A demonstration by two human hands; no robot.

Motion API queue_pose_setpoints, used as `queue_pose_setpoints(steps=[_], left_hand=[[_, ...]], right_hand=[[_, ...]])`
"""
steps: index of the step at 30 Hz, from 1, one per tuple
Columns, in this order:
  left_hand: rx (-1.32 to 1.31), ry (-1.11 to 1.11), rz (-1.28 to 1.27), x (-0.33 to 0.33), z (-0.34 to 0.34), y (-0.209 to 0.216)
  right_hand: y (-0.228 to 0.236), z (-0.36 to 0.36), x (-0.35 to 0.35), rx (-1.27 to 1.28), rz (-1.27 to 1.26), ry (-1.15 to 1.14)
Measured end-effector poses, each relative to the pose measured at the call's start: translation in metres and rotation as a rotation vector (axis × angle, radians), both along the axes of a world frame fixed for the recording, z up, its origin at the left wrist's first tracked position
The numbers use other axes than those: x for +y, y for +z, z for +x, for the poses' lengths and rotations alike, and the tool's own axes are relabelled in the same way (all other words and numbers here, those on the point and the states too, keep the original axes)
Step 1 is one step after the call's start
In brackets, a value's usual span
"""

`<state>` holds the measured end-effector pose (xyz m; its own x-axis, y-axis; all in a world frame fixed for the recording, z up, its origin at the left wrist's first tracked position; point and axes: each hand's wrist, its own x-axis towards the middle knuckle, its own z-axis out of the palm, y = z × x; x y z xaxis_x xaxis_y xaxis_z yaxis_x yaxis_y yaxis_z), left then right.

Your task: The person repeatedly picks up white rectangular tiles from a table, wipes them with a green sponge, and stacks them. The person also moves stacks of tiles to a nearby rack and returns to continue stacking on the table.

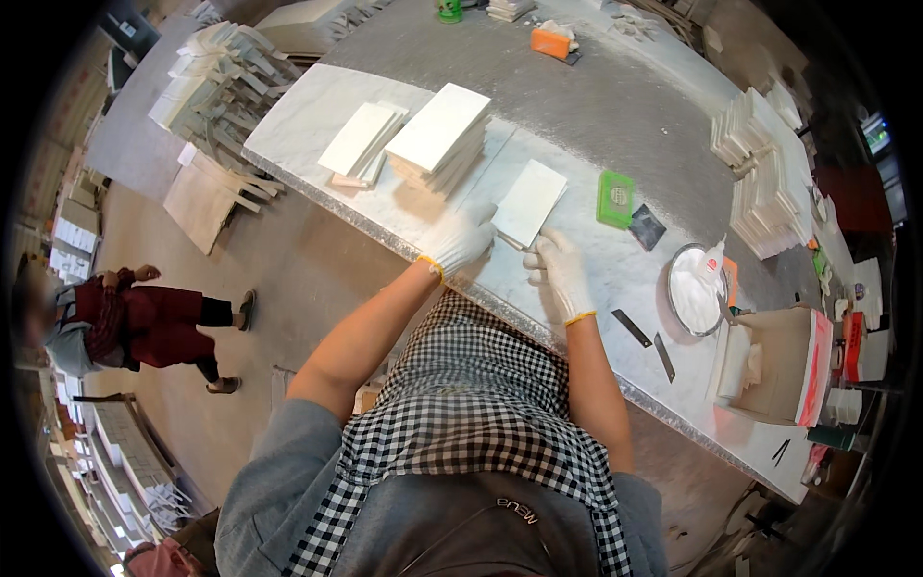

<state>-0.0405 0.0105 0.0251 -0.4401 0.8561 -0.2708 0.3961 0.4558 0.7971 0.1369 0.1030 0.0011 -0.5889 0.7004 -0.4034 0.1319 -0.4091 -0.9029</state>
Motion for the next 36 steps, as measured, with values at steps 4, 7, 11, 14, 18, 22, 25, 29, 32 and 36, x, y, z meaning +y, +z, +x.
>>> queue_pose_setpoints(steps=[4,7,11,14,18,22,25,29,32,36], left_hand=[[0.061,0.012,0.081,-0.005,0.009,-0.001],[-0.045,0.034,0.025,-0.004,0.015,0.012],[-0.293,0.093,0.032,-0.009,0.025,0.015],[-0.425,0.157,0.013,-0.010,0.030,0.017],[-0.638,0.197,-0.005,-0.013,0.028,0.019],[-0.464,0.157,0.182,-0.018,0.027,0.023],[-0.383,0.125,0.303,-0.019,0.024,0.024],[-0.424,-0.070,0.373,-0.020,0.024,0.041],[-0.518,-0.069,0.414,-0.024,0.027,0.046],[-0.475,-0.053,0.442,-0.026,0.023,0.050]], right_hand=[[0.001,-0.001,0.000,0.044,-0.014,0.005],[-0.001,-0.001,0.000,0.020,0.027,0.000],[0.006,0.002,-0.001,-0.002,-0.001,0.000],[0.007,0.008,0.004,-0.009,0.001,0.030],[0.020,0.016,0.002,0.105,-0.082,-0.018],[0.019,0.026,0.003,0.247,-0.102,-0.003],[0.012,0.029,0.002,0.320,-0.110,0.029],[0.015,0.031,-0.006,0.387,-0.085,0.067],[0.020,0.032,-0.010,0.394,-0.048,0.110],[0.026,0.033,-0.020,0.406,-0.013,0.118]])
